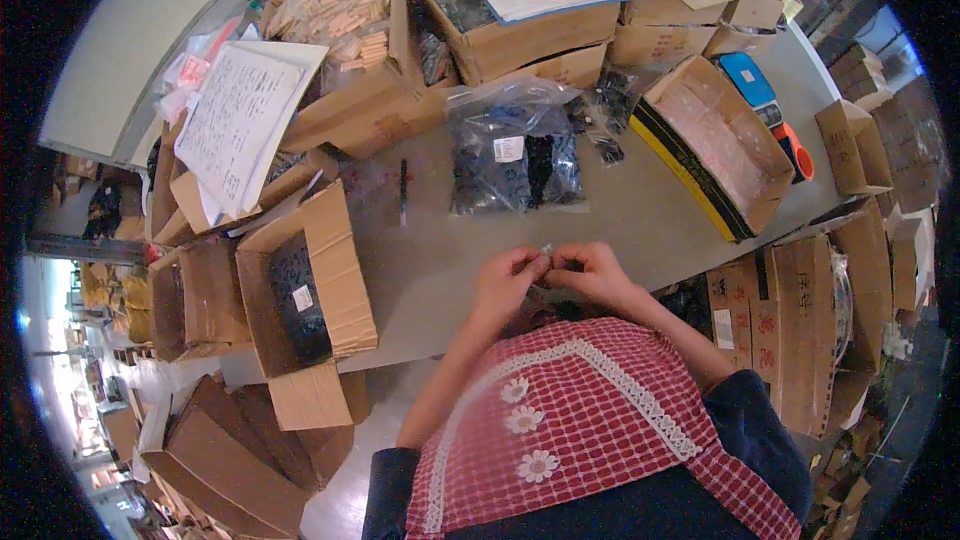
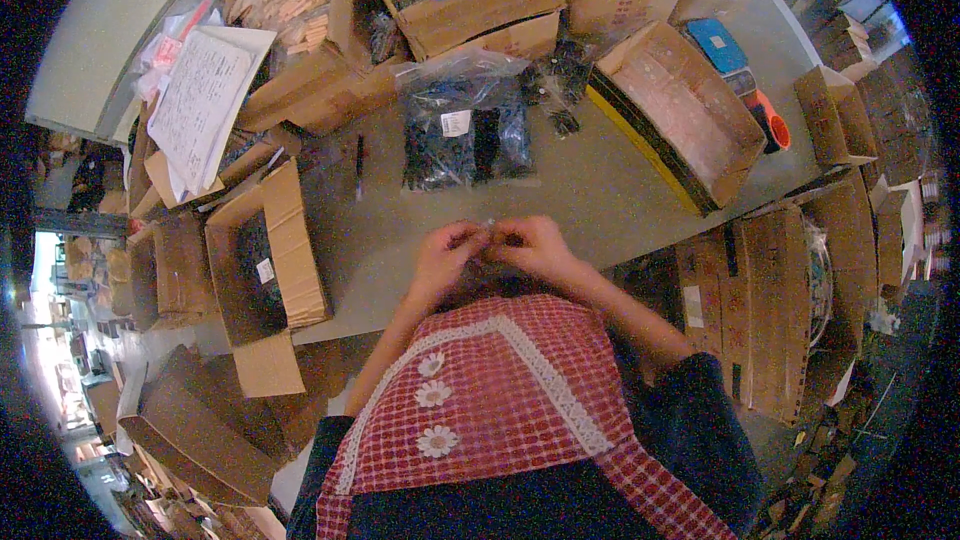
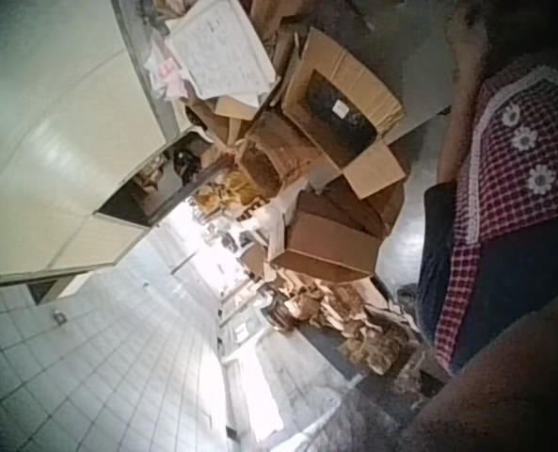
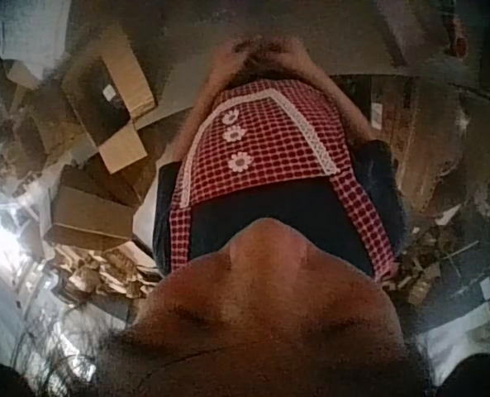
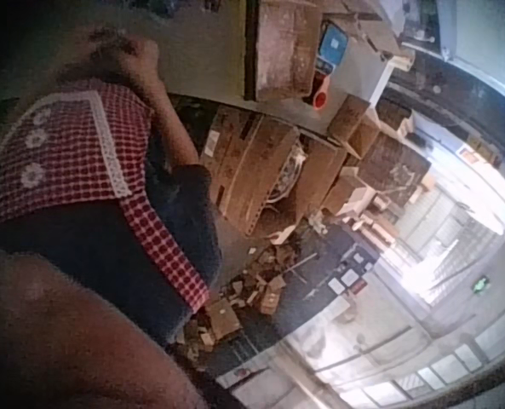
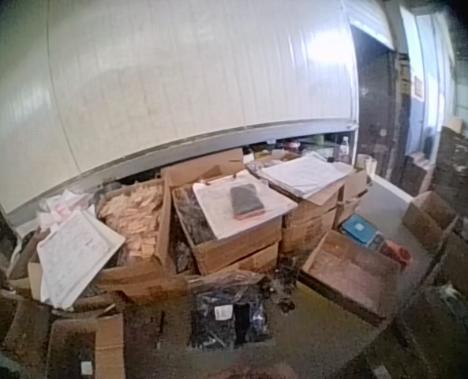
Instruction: The person sorts various hardware components by hand, picking up small black plastic items and placing them into different boxes and plastic bags on a workbench.
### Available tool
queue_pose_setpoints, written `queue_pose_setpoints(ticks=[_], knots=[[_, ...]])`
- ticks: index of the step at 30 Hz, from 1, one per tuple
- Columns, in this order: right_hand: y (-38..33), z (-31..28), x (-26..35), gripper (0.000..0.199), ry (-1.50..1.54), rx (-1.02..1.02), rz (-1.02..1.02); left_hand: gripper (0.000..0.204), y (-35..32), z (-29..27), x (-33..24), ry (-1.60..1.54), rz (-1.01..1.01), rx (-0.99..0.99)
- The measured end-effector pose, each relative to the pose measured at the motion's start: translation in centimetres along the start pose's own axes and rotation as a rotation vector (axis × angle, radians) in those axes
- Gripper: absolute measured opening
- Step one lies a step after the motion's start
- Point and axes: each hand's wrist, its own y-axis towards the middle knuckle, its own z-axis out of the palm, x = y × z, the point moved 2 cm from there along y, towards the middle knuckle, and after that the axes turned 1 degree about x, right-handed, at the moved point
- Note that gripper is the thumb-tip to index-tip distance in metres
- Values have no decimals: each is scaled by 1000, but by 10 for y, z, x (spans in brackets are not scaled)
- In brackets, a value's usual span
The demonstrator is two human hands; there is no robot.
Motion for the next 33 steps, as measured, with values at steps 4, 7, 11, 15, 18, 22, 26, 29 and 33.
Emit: queue_pose_setpoints(ticks=[4, 7, 11, 15, 18, 22, 26, 29, 33], knots=[[-2, -4, 18, 23, -11, -112, -17, 22, -7, -6, -15, -226, -39, -35], [-2, -3, 19, 24, -81, -188, -117, 21, -8, -9, -19, -158, -18, -83], [-3, -3, 34, 26, -227, -192, -225, 18, -9, -11, -19, -40, -18, -142], [-3, 0, 31, 28, -149, -206, -223, 12, -8, -11, -22, -9, 67, -180], [-3, 2, 34, 30, -67, -215, -188, 12, -8, -10, -20, -61, 95, -201], [-3, 3, 36, 31, -40, -231, -142, 14, -9, -5, -23, -113, 96, -230], [0, 3, 28, 26, 171, -170, 9, 16, -9, -6, -20, -192, 58, -187], [-1, 1, 22, 29, 349, -170, 51, 16, -9, -8, -19, -200, 77, -147], [-3, -2, 29, 29, 461, -118, 86, 15, -10, -10, -17, -188, 91, -96]])
